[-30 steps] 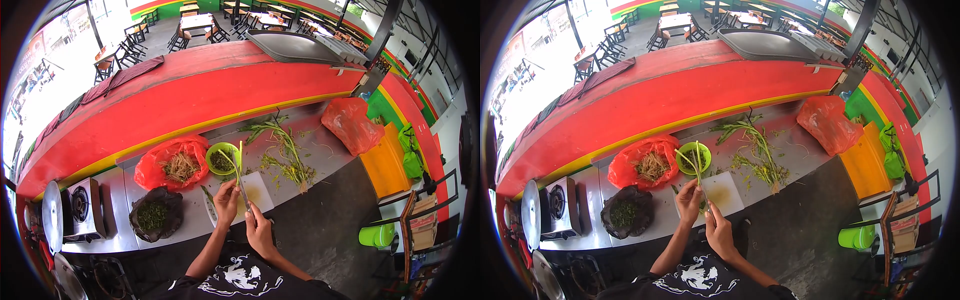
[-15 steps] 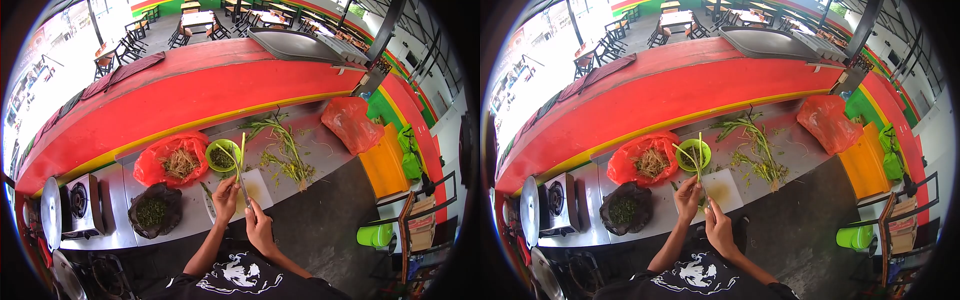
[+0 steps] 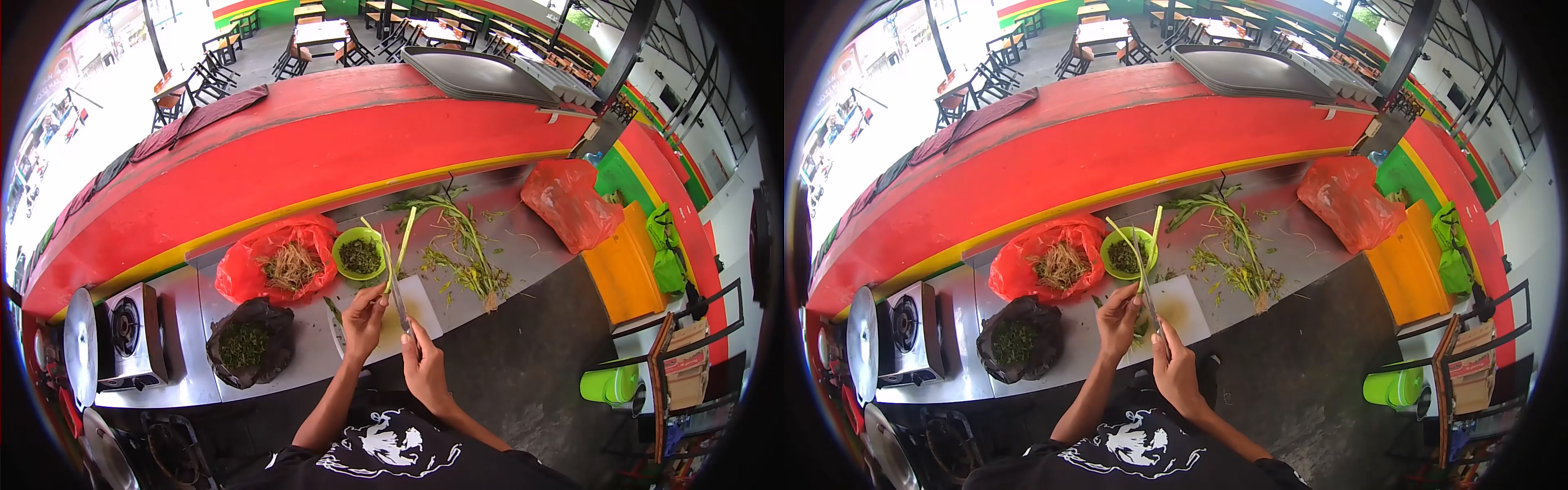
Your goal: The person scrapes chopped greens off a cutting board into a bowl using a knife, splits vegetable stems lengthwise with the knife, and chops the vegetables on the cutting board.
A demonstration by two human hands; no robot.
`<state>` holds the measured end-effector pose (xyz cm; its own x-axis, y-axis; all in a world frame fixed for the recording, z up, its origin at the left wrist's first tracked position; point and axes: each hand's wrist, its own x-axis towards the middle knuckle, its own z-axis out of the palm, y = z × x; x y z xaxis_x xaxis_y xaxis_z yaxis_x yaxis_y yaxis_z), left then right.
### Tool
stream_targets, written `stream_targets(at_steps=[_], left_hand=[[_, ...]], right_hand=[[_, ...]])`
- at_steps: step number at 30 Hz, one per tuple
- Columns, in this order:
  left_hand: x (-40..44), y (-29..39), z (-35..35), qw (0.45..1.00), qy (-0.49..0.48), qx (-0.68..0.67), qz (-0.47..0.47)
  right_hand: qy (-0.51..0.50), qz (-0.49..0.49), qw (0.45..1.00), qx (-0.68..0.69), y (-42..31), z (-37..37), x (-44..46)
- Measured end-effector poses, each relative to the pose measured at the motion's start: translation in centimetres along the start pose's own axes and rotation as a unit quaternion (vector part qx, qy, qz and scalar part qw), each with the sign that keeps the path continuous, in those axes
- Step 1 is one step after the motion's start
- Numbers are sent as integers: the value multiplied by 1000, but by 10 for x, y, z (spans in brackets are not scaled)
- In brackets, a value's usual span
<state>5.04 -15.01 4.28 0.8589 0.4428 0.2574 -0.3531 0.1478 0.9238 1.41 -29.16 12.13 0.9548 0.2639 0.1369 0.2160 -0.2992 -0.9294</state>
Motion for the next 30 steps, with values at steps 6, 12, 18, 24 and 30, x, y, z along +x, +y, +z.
stream_targets(at_steps=[6,12,18,24,30], left_hand=[[-1,-1,6,998,61,-20,-14],[-2,0,5,995,28,-44,-87],[-7,9,6,998,2,-32,-58],[-4,2,5,999,19,4,-32],[-2,-5,10,997,37,-33,-64]], right_hand=[[-10,-4,1000,-1,6,0,-2],[1,22,1000,16,6,-1,-3],[2,28,999,19,1,-4,-3],[-5,39,998,45,10,-3,-6],[-14,45,997,59,13,-6,-6]])
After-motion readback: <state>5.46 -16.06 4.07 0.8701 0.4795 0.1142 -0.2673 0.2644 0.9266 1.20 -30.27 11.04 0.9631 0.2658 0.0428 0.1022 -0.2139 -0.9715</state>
